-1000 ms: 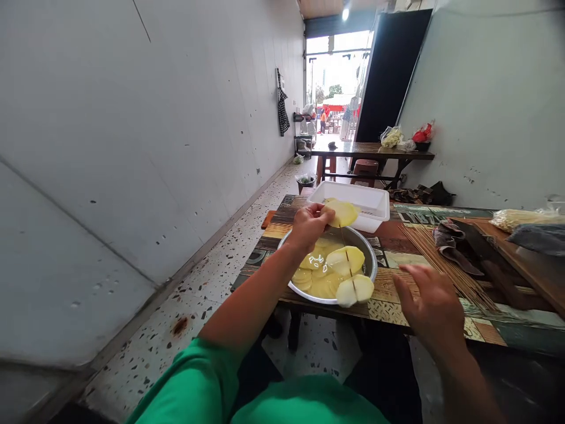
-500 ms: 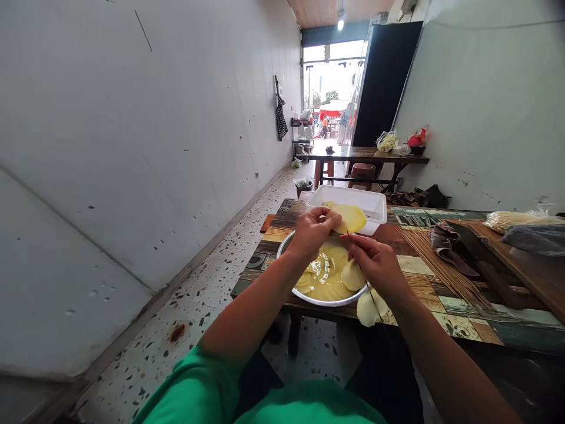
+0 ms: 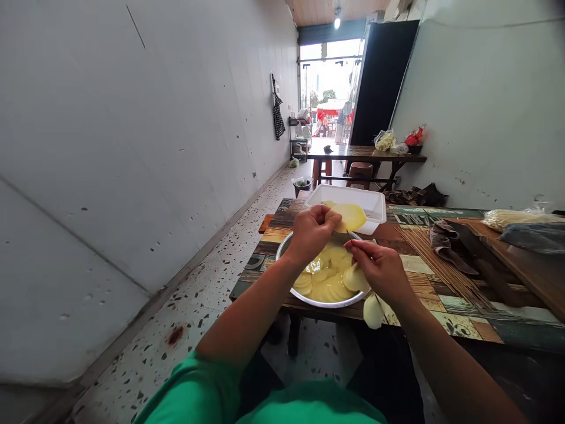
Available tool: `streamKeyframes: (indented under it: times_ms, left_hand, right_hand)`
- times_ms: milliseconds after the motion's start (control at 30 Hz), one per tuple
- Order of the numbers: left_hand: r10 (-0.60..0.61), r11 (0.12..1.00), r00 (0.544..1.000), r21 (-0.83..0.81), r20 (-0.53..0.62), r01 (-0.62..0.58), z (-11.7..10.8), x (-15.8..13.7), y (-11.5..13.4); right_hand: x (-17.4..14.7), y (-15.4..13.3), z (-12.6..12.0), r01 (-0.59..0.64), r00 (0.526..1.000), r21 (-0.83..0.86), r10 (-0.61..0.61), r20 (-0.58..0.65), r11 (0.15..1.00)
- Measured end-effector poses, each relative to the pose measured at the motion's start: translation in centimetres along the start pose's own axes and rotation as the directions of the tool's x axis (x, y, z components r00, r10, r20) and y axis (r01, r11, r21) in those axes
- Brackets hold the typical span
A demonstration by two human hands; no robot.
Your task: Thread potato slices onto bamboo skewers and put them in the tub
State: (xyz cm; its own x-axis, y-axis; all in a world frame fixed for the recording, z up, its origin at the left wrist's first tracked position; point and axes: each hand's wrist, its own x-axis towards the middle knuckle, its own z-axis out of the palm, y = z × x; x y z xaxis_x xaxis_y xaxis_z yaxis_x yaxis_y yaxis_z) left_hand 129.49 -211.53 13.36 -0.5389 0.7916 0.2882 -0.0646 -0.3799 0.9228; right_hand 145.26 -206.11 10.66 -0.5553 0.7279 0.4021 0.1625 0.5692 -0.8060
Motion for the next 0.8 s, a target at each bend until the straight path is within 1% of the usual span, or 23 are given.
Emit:
streamKeyframes:
  times_ms: [33, 67, 133, 167, 233, 267, 300, 333, 367, 400, 433, 467, 500, 533, 567, 600, 633, 667, 700, 733, 800]
  left_hand:
    - [-0.028, 0.999, 1.0, -0.029, 0.002, 0.028, 0.0, 0.0, 0.0]
    - [-0.066, 0.995, 0.998, -0.068, 0.012, 0.067, 0.0, 0.1, 0.1]
    - [-0.168, 0.972, 0.984, -0.157, 0.053, 0.174, -0.2, 0.3, 0.3]
    - [-0.227, 0.951, 0.97, -0.195, 0.084, 0.239, -0.3, 0.3, 0.4]
    - [-0.332, 0.901, 0.932, -0.244, 0.149, 0.36, -0.5, 0.4, 0.6]
    - [-0.36, 0.882, 0.917, -0.26, 0.17, 0.394, -0.6, 0.4, 0.6]
    - [-0.367, 0.872, 0.912, -0.275, 0.183, 0.406, -0.6, 0.3, 0.6]
    - [-0.358, 0.87, 0.914, -0.288, 0.189, 0.4, -0.6, 0.2, 0.5]
    - [-0.339, 0.874, 0.92, -0.298, 0.194, 0.385, -0.5, 0.1, 0.4]
    - [-0.319, 0.878, 0.926, -0.304, 0.202, 0.369, -0.5, 0.0, 0.3]
    - [-0.304, 0.881, 0.928, -0.306, 0.214, 0.36, -0.4, -0.1, 0.1]
    - [-0.298, 0.882, 0.927, -0.307, 0.228, 0.359, -0.3, -0.1, 0.0]
    - [-0.298, 0.88, 0.924, -0.306, 0.24, 0.364, -0.3, -0.1, -0.2]
    - [-0.302, 0.877, 0.919, -0.306, 0.252, 0.372, -0.3, -0.1, -0.3]
    - [-0.309, 0.873, 0.914, -0.304, 0.264, 0.382, -0.3, -0.1, -0.4]
    - [-0.313, 0.87, 0.91, -0.301, 0.271, 0.39, -0.4, -0.1, -0.5]
    - [-0.314, 0.871, 0.909, -0.299, 0.273, 0.39, -0.4, -0.1, -0.6]
    - [-0.309, 0.875, 0.913, -0.295, 0.268, 0.383, -0.4, -0.1, -0.7]
    - [-0.297, 0.884, 0.92, -0.291, 0.255, 0.366, -0.4, -0.1, -0.7]
    - [-0.279, 0.896, 0.931, -0.286, 0.235, 0.341, -0.4, -0.2, -0.7]
    - [-0.244, 0.918, 0.947, -0.266, 0.207, 0.295, -0.3, -0.3, -0.6]
  right_hand:
    - [-0.1, 0.1, 0.1, 0.093, 0.994, -0.112, -0.099, -0.047, 0.989]
    - [-0.1, 0.2, 0.2, 0.179, 0.976, -0.207, -0.2, -0.086, 0.962]
    - [-0.1, 0.5, 0.4, 0.314, 0.915, -0.35, -0.379, -0.137, 0.883]
    - [-0.1, 0.7, 0.5, 0.362, 0.882, -0.402, -0.449, -0.146, 0.841]
    - [-0.1, 1.0, 0.6, 0.421, 0.832, -0.462, -0.535, -0.147, 0.781]
    - [-0.2, 1.2, 0.6, 0.433, 0.824, -0.463, -0.548, -0.145, 0.774]
    - [-0.3, 1.2, 0.5, 0.432, 0.831, -0.436, -0.536, -0.147, 0.789]
    - [-0.4, 1.2, 0.4, 0.412, 0.86, -0.37, -0.49, -0.143, 0.832]
    - [-0.5, 1.1, 0.4, 0.36, 0.908, -0.256, -0.4, -0.127, 0.897]
    - [-0.7, 0.9, 0.3, 0.264, 0.959, -0.093, -0.271, -0.082, 0.96]
    - [-0.7, 0.7, 0.2, 0.125, 0.992, 0.099, -0.125, 0.0, 0.987]
    - [-0.8, 0.4, 0.2, -0.037, 0.994, 0.286, 0.007, 0.106, 0.958]
    - [-0.8, 0.1, 0.2, -0.191, 0.971, 0.437, 0.104, 0.217, 0.879]
    - [-0.8, -0.2, 0.1, -0.311, 0.937, 0.541, 0.158, 0.31, 0.781]
    - [-0.7, -0.4, 0.2, -0.385, 0.911, 0.605, 0.181, 0.371, 0.697]
    - [-0.7, -0.6, 0.2, -0.426, 0.894, 0.638, 0.188, 0.407, 0.642]
    - [-0.7, -0.7, 0.3, -0.44, 0.888, 0.648, 0.194, 0.417, 0.621]
    - [-0.8, -0.8, 0.3, -0.431, 0.893, 0.64, 0.202, 0.401, 0.636]
    - [-0.9, -0.8, 0.4, -0.398, 0.91, 0.607, 0.212, 0.357, 0.687]
    - [-1.0, -0.7, 0.5, -0.34, 0.935, 0.549, 0.213, 0.283, 0.764]
    - [-1.3, -0.7, 0.8, -0.185, 0.982, 0.339, 0.161, 0.096, 0.923]
